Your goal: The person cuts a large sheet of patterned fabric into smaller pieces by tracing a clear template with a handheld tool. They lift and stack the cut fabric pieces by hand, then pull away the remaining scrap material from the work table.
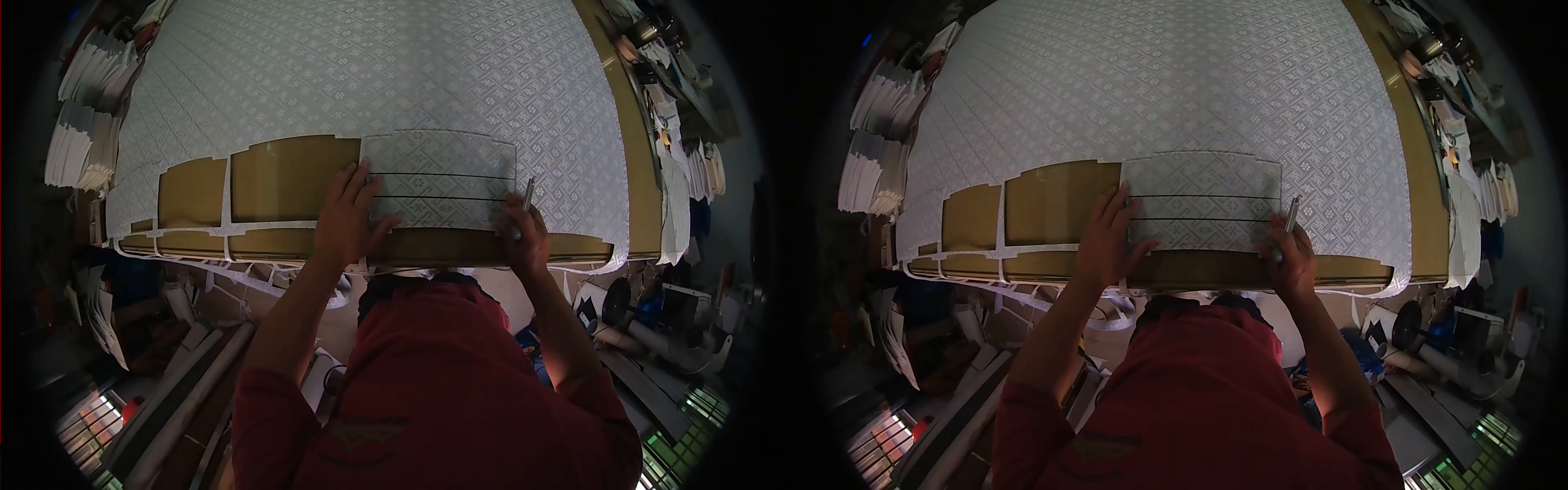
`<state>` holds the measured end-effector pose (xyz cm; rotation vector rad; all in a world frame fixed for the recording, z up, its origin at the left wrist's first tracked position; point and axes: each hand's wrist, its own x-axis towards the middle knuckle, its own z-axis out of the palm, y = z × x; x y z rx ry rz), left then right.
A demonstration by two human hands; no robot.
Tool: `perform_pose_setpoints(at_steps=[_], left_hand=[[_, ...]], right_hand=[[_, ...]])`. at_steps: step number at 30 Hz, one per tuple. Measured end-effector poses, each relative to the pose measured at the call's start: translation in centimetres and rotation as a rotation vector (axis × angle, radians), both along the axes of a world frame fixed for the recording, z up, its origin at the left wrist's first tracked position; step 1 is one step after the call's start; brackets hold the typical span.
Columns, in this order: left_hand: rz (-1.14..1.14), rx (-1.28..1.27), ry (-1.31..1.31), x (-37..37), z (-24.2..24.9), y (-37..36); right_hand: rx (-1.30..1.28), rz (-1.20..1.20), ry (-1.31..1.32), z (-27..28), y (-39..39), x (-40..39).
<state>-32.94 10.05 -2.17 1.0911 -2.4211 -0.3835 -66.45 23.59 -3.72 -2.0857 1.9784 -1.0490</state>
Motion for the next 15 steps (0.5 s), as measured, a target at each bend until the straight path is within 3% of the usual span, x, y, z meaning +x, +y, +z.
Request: perform_pose_setpoints(at_steps=[15], left_hand=[[-0.031, -0.006, -0.001, -0.08, -0.16, -0.08]], right_hand=[[-0.007, -0.020, -0.038, 0.27, -0.03, 0.06]])
